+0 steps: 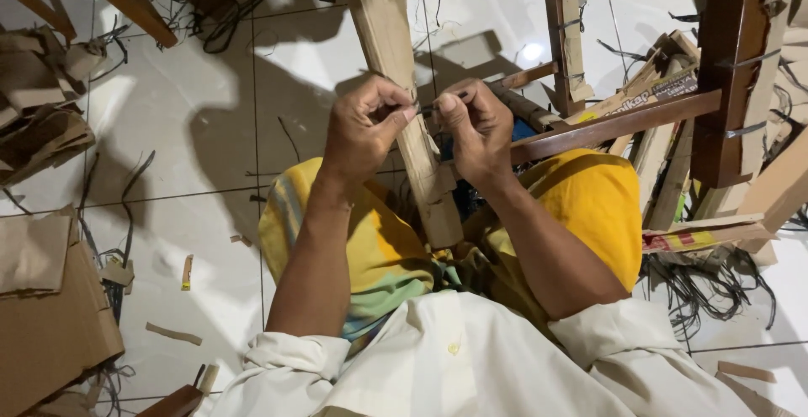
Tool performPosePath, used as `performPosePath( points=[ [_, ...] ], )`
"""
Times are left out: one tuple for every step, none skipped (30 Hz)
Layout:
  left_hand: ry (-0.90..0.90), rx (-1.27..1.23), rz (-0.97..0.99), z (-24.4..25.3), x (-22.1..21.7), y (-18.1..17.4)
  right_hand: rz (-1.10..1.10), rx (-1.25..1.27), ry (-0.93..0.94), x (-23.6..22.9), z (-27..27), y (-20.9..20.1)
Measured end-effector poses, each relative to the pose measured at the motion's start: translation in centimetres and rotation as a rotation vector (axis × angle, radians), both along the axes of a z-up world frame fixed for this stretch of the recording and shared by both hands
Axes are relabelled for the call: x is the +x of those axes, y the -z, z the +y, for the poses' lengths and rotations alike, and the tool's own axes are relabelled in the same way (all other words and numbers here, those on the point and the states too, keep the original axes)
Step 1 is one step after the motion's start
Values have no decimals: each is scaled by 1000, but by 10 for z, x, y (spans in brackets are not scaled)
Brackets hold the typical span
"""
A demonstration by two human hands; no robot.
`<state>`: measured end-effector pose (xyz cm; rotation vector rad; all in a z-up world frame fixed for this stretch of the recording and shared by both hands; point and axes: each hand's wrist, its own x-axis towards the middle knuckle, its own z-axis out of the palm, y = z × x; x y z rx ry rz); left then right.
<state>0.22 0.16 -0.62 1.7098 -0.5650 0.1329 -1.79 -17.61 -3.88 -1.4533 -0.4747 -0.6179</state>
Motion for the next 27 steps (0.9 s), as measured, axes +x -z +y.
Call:
performPosePath(
  points=[
    [1, 0, 0, -1, 0, 1, 0, 0, 1, -2, 3, -2],
    [-7, 48, -35, -2, 0, 1, 23, 16, -10, -4, 5, -4],
    [-16, 97, -69, -3, 0, 2, 48, 33, -21, -6, 8, -6],
    [-15, 97, -67, -3, -2, -2, 50, 34, -20, -6, 7, -7],
    [-1, 125, -105, -3, -4, -6, 51, 24, -22, -5, 7, -8],
    [13, 152, -142, -3, -6, -11, 52, 13, -23, -5, 7, -10],
    [16, 152, -143, -4, -8, -11, 52, 14, -20, -4, 6, -9],
    [5, 177, -190, -5, -9, -11, 49, 20, -36, -3, 5, -8],
    [-6, 203, -235, -5, -11, -11, 48, 27, -53, -2, 4, -6],
    [-4, 204, -234, -6, -9, -8, 49, 29, -51, -2, 2, -6],
    [-21, 202, -243, -7, -8, -4, 22, -12, -47, -1, 1, -6],
    [-37, 199, -252, -7, -7, -1, -5, -53, -42, 0, -1, -6],
    [-39, 200, -255, -6, -7, -1, -8, -52, -44, 0, -1, -8],
    [-49, 196, -243, -5, -7, -1, -9, -71, -35, -1, -1, -11],
    [-56, 190, -231, -5, -8, -1, -8, -91, -23, -2, -1, -13],
    [-56, 189, -232, -6, -9, -2, -10, -92, -23, -1, -2, -10],
    [-79, 186, -211, -7, -10, -3, 15, -133, -48, 0, -3, -6],
    [-101, 183, -190, -9, -11, -5, 40, -174, -72, 1, -4, -3],
    [-101, 184, -190, -9, -11, -3, 40, -173, -72, -1, -4, -5],
    [-125, 178, -156, -10, -11, -2, 98, -137, -72, -2, -3, -8],
    [-150, 174, -121, -9, -12, -1, 155, -101, -73, -4, -2, -10],
    [-150, 175, -120, -10, -14, 1, 156, -100, -73, -3, -2, -7],
    [-191, 167, -98, -12, -13, 2, 157, -108, -72, -1, -2, -3],
    [-231, 159, -77, -14, -13, 3, 157, -116, -71, 1, -3, 0],
    [-229, 159, -77, -15, -14, 2, 157, -117, -68, -1, -2, -1],
    [-250, 156, -69, -16, -15, 2, 133, -117, -57, -3, -1, -2],
    [-275, 153, -65, -18, -15, 1, 105, -118, -48, -3, 0, -3]
  ],
)
